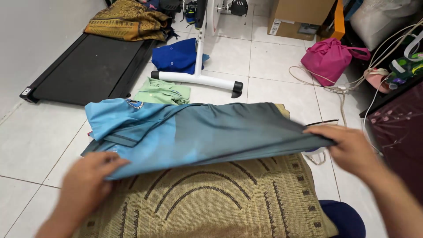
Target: Ironing a blue and grey jersey on a floor mat.
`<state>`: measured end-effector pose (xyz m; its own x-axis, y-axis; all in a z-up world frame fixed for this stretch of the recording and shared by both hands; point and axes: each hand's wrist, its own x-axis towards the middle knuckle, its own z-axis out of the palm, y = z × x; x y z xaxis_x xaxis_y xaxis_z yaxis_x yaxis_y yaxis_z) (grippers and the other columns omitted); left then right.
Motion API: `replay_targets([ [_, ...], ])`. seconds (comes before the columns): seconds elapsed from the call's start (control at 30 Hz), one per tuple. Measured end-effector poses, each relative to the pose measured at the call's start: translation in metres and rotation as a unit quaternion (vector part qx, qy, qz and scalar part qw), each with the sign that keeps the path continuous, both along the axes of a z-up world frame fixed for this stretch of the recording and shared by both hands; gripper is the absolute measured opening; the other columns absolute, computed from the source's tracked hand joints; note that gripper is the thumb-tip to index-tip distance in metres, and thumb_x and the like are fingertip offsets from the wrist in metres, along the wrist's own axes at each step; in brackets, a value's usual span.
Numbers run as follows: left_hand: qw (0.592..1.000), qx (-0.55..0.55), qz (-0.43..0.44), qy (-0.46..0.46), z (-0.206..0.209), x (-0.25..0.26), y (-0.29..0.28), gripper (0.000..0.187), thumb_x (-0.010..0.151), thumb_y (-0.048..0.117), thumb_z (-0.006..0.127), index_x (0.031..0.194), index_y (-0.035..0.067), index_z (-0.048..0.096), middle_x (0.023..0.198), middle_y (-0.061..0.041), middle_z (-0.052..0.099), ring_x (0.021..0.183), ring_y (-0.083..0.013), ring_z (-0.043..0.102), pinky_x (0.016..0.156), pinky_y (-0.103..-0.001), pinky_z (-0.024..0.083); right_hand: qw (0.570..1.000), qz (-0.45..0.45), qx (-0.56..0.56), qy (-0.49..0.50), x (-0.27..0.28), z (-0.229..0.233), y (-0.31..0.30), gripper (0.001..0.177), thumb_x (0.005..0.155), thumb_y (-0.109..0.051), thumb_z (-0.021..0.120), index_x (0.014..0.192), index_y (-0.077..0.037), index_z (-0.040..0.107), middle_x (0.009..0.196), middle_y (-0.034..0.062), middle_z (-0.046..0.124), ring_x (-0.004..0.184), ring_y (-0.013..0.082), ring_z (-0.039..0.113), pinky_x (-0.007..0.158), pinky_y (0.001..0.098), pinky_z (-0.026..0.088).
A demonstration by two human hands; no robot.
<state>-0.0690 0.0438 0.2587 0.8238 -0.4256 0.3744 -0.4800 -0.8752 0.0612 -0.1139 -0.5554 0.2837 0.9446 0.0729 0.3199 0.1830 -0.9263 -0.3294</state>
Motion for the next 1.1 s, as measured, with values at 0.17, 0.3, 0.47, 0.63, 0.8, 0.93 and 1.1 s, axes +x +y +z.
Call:
replay_targets([
  [0.17,0.989,-0.012,-0.003,0.146,0.013,-0.01,0.055,0.048,0.075,0.006,0.074,0.112,0.035,0.081,0.126,0.016,0.075,0.119,-0.0105,0.071,0.101,-0.033,0.053,0.985,0.127,-0.089,0.081,-0.044,0.018,-0.05,0.042,0.077,-0.01,0.073,0.115,-0.027,0.079,0.109,-0.0033,0.083,0.107,0.0158,0.075,0.118,0.0479,0.034],
  [0.3,0.836,0.218,-0.032,0.502,0.004,-0.029,0.055,0.066,0.081,0.013,0.072,0.136,0.049,0.074,0.138,0.024,0.067,0.137,-0.0023,0.061,0.117,-0.03,0.039,0.86,0.057,-0.146,0.486,-0.082,0.0,-0.037,0.058,0.082,-0.012,0.074,0.13,-0.044,0.08,0.116,-0.0155,0.075,0.117,0.0052,0.071,0.131,0.0405,0.021],
  [0.47,0.813,0.091,-0.041,0.573,-0.083,-0.046,0.058,0.045,0.095,0.041,0.067,0.14,0.036,0.066,0.156,0.007,0.054,0.148,-0.018,0.043,0.121,-0.037,0.03,0.785,0.047,-0.085,0.611,-0.083,-0.026,-0.001,0.061,0.084,-0.023,0.084,0.142,-0.03,0.063,0.137,-0.0063,0.073,0.131,0.0131,0.064,0.114,0.0303,0.046],
  [0.63,0.909,-0.115,0.002,0.4,-0.057,-0.009,-0.005,0.065,0.091,0.05,0.062,0.15,0.023,0.056,0.157,-0.004,0.047,0.144,-0.0244,0.048,0.116,-0.035,0.037,0.913,0.105,0.053,0.39,-0.016,-0.044,0.02,0.059,0.087,-0.033,0.076,0.144,-0.022,0.061,0.144,0.0012,0.064,0.134,0.0196,0.06,0.112,0.0326,0.046],
  [0.8,0.974,-0.02,0.082,0.209,-0.054,0.042,-0.02,0.064,0.094,0.05,0.057,0.148,0.017,0.052,0.16,-0.012,0.042,0.133,-0.0346,0.053,0.107,-0.045,0.043,0.978,0.019,-0.105,0.18,0.03,-0.103,0.046,0.067,0.094,-0.05,0.058,0.154,-0.024,0.042,0.166,0.012,0.021,0.154,0.0332,0.017,0.117,0.0546,0.018],
  [0.93,0.965,0.065,0.222,0.12,-0.042,0.079,-0.002,0.075,0.089,0.059,0.063,0.15,0.016,0.052,0.152,-0.009,0.051,0.13,-0.0321,0.058,0.104,-0.047,0.048,0.978,0.005,-0.096,0.184,0.021,-0.104,0.056,0.069,0.094,-0.052,0.054,0.156,-0.026,0.036,0.168,0.0087,0.016,0.156,0.0299,0.009,0.119,0.0555,0.015],
  [1.1,0.946,0.091,0.253,0.181,-0.042,0.137,0.04,0.078,0.069,0.051,0.082,0.139,0.024,0.064,0.134,-0.011,0.067,0.115,-0.0344,0.068,0.092,-0.048,0.057,0.978,-0.004,-0.091,0.186,0.02,-0.103,0.057,0.069,0.094,-0.052,0.054,0.155,-0.026,0.036,0.169,0.0077,0.017,0.156,0.0289,0.01,0.12,0.0536,0.015],
])
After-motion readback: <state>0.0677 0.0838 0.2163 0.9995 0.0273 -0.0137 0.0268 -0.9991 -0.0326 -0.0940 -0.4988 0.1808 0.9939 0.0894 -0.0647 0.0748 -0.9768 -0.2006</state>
